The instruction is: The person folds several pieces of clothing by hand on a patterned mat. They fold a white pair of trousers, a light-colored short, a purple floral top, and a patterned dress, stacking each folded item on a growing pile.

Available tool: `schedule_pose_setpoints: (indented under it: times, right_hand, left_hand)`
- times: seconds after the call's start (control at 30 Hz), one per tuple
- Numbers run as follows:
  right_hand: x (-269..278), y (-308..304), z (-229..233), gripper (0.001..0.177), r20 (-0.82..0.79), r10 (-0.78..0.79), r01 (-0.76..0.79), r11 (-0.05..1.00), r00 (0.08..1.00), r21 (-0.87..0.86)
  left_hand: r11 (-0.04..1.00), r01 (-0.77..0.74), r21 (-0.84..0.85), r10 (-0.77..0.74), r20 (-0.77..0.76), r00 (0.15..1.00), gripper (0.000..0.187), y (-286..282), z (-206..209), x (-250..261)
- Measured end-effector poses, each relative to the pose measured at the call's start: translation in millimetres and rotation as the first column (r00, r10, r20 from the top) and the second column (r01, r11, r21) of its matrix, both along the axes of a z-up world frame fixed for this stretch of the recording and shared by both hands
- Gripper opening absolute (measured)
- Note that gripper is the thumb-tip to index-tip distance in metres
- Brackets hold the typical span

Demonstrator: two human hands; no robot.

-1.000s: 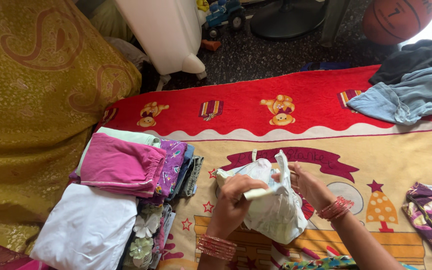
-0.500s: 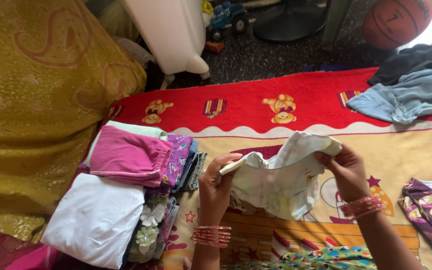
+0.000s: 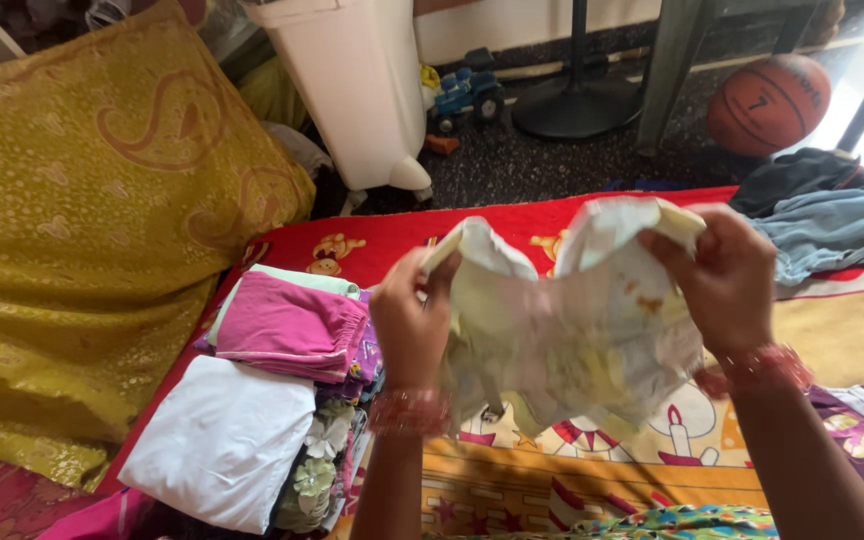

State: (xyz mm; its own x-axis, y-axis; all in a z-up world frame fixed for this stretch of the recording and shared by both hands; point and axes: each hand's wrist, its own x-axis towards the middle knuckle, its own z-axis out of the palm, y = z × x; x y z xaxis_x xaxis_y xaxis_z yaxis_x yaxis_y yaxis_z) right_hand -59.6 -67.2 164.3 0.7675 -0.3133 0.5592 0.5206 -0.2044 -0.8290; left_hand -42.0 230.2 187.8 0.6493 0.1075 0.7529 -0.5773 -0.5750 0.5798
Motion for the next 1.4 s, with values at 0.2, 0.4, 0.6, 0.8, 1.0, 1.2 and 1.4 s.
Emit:
schedule_pose_setpoints:
  times: [0.2,0.4,0.6,0.8,1.0,1.2,1.4]
  right_hand:
    - [11.2,37.4,43.3,0.019,0.207,-0.205,0.237,0.961,0.957,-0.142]
    - [0.4,74.1,46.6,0.020,0.213,-0.089,0.105,0.992,0.973,-0.063]
    - [-10.0,66.1,61.4,0.016,0.164,0.194,-0.197,0.980,0.967,0.005]
    - [-24.1,51.5,81.0,0.027,0.121,0.494,-0.501,0.865,0.861,0.037]
    - [-24.2,43.0,83.5,0.032,0.115,0.406,-0.406,0.914,0.907,-0.023]
    - [-15.1,34.7,62.1,0.016,0.096,0.326,-0.327,0.945,0.941,-0.006]
    - [-9.8,37.6,54.2,0.034,0.129,0.434,-0.434,0.900,0.892,-0.031]
  left_hand:
    - [0.996,-0.011,-0.084,0.006,-0.055,0.998,0.028,-43.1,46.4,2.9]
    - [0.848,0.268,-0.458,-0.433,-0.306,0.848,0.021,-84.7,67.7,-24.6]
    - [0.578,0.471,-0.667,-0.711,-0.128,0.691,0.022,-98.2,79.7,-28.4]
    - [0.562,0.470,-0.680,-0.713,-0.111,0.692,0.024,-98.4,90.5,-30.8]
    - [0.798,0.450,-0.401,-0.560,-0.217,0.800,0.027,-89.3,102.4,-43.3]
    - [0.908,0.284,0.309,-0.371,0.274,0.887,0.050,-74.4,124.3,-47.7]
    - [0.789,0.093,0.608,-0.371,0.350,0.860,0.079,-74.7,139.1,-39.9]
